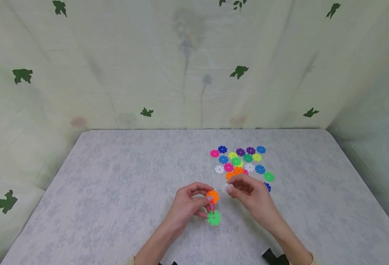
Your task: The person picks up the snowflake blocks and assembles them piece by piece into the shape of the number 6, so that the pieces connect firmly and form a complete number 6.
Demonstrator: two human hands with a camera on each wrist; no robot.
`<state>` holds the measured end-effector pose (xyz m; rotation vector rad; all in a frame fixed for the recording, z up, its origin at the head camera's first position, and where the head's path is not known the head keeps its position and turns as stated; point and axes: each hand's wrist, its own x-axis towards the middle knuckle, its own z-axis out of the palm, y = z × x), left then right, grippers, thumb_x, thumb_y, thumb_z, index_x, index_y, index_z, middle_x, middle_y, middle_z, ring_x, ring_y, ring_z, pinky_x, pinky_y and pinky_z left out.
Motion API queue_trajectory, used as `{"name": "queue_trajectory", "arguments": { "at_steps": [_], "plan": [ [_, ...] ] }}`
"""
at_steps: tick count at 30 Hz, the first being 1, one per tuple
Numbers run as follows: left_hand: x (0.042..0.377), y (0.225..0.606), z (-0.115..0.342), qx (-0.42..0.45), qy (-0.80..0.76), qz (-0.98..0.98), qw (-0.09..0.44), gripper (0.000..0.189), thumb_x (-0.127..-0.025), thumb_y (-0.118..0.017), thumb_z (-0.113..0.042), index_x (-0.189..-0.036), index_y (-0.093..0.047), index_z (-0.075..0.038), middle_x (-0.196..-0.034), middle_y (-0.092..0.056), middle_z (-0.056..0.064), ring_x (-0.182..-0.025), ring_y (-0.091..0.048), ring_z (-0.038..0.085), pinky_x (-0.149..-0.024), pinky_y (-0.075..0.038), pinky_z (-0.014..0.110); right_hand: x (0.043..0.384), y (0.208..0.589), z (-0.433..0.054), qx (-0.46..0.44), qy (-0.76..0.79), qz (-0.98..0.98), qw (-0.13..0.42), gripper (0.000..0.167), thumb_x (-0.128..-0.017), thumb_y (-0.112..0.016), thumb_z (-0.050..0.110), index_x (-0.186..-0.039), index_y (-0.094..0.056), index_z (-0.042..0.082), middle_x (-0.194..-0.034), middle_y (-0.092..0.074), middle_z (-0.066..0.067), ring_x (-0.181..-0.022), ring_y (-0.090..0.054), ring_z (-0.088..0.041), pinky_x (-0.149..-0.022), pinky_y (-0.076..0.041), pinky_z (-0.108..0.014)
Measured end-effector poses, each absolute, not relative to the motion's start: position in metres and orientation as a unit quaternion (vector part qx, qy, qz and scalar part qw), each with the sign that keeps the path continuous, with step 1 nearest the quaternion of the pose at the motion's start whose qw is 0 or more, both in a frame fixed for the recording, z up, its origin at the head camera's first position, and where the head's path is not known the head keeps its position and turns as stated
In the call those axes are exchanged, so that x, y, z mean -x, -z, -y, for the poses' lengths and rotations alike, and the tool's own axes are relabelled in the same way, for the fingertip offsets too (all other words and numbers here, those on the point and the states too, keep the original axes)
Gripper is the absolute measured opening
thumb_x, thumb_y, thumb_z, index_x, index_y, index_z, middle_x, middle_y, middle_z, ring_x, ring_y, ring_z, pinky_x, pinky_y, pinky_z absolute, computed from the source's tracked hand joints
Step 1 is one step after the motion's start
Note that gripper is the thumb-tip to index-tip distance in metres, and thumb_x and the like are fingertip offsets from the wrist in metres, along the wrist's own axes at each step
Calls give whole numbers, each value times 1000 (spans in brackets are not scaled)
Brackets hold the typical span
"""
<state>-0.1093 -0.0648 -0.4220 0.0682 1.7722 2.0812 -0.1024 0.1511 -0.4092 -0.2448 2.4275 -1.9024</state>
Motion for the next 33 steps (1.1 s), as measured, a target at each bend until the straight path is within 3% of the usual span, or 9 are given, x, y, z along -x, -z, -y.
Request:
{"name": "queue_trajectory", "arguments": {
  "at_steps": [6, 14, 19, 29, 33],
  "plan": [
    [109, 423, 65, -27, -755, -621, 210, 23, -87, -68, -2, -110, -67, 2, -87, -64, 11, -64, -66, 19, -56, -57, 33, 100, 414, -146, 99, 629, -771, 21, 14, -92, -69, 7, -105, -69, 12, -97, -66, -8, -89, -66, -36, -79, -57, -40],
    [108, 422, 64, -20, -755, -616, 224, 24, -88, -69, -6, -109, -68, 3, -87, -66, 12, -66, -66, 18, -60, -57, 31, 99, 415, -145, 107, 627, -771, 23, 14, -93, -66, 3, -104, -68, 10, -97, -66, -9, -89, -66, -36, -78, -57, -38],
    [107, 420, 64, -21, -752, -617, 230, 23, -88, -70, -7, -108, -68, 5, -85, -69, 11, -67, -64, 15, -60, -56, 27, 99, 412, -144, 111, 616, -779, 48, 10, -93, -67, 9, -104, -68, 10, -98, -66, -7, -88, -65, -37, -79, -57, -37],
    [105, 416, 65, -41, -757, -605, 243, 22, -89, -68, -3, -109, -67, 7, -87, -69, 11, -70, -63, 16, -62, -54, 26, 96, 409, -139, 114, 599, -790, 55, 9, -91, -70, 10, -100, -69, 13, -92, -66, -4, -82, -63, -24, -76, -56, -36],
    [106, 416, 66, -40, -752, -611, 245, 23, -90, -66, -2, -111, -67, 7, -86, -69, 11, -69, -63, 16, -62, -55, 26, 96, 410, -138, 106, 604, -788, 53, 9, -90, -71, 12, -100, -70, 13, -93, -67, -4, -83, -64, -25, -77, -57, -34]
  ]
}}
